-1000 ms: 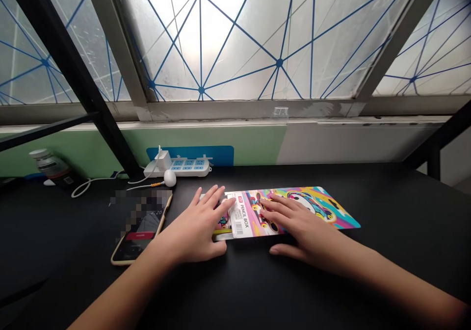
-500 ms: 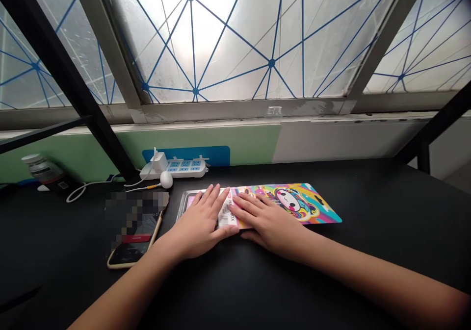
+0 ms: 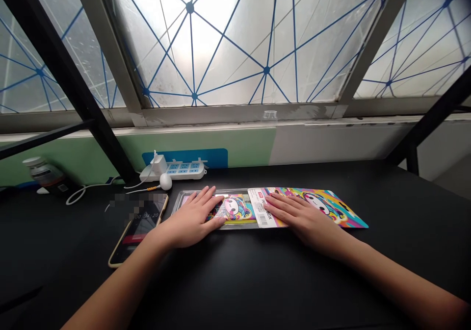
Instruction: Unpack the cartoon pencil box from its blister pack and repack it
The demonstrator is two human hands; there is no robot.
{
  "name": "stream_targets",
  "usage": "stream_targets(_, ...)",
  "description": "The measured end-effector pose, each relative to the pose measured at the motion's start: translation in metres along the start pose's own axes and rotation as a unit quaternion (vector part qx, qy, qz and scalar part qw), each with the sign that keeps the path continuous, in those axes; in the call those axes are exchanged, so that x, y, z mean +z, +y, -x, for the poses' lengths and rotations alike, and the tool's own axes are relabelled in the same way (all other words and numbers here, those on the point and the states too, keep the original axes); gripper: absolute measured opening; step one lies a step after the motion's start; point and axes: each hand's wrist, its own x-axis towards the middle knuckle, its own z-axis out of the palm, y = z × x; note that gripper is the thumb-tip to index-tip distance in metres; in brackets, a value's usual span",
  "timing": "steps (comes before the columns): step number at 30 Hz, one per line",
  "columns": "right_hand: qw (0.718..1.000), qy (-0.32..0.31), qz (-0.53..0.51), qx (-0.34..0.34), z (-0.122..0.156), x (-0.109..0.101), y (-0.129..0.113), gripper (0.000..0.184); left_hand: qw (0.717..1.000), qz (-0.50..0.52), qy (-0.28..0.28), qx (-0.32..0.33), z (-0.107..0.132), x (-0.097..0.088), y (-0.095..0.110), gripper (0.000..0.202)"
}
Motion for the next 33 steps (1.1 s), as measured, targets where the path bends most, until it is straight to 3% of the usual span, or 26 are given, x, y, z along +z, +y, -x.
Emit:
stream_targets(6, 1.000, 0.002, -0.008, -0.007, 0.001, -0.004, 0.010, 0.078, 1.000, -0.006, -0.007, -0.010, 0.001, -0.004, -0.005, 0.069)
stream_targets(12, 0.999, 0.037, 0.018, 0.026, 0.009, -0.013, 0.024, 0.084, 0.999, -0.017, 0.013, -0.025, 0.001, -0.006, -0.013, 0.069)
stream_targets(16, 0.993, 0.072, 0.070, 0.069, 0.012, -0.027, 0.024, 0.078, 0.999, -0.021, 0.042, -0.020, -0.001, -0.004, -0.012, 0.065)
stream_targets(19, 0.986, 0.120, 0.097, 0.067, 0.008, -0.040, 0.001, 0.075, 0.998, -0.027, 0.056, -0.017, -0.003, 0.000, -0.008, 0.065)
stream_targets(21, 0.985, 0.139, 0.097, 0.025, 0.003, -0.047, -0.032, 0.073, 0.997, -0.034, 0.062, -0.018, -0.007, 0.002, -0.004, 0.065)
stream_targets(24, 0.992, 0.085, 0.073, -0.060, -0.007, -0.047, -0.098, 0.063, 0.997, -0.045, 0.058, -0.013, -0.015, 0.004, 0.005, 0.063)
stream_targets(27, 0.991, -0.010, 0.004, -0.137, -0.022, -0.035, -0.150, 0.059, 0.998, -0.052, 0.041, -0.003, -0.024, 0.003, 0.013, 0.059)
stream_targets(30, 0.990, -0.034, -0.028, -0.134, -0.046, -0.017, -0.165, 0.060, 0.998, -0.057, 0.040, 0.005, -0.028, 0.004, 0.019, 0.058)
stream_targets(33, 0.992, -0.035, -0.071, -0.102, -0.076, -0.002, -0.148, 0.059, 0.996, -0.062, 0.055, 0.017, -0.028, 0.009, 0.020, 0.057)
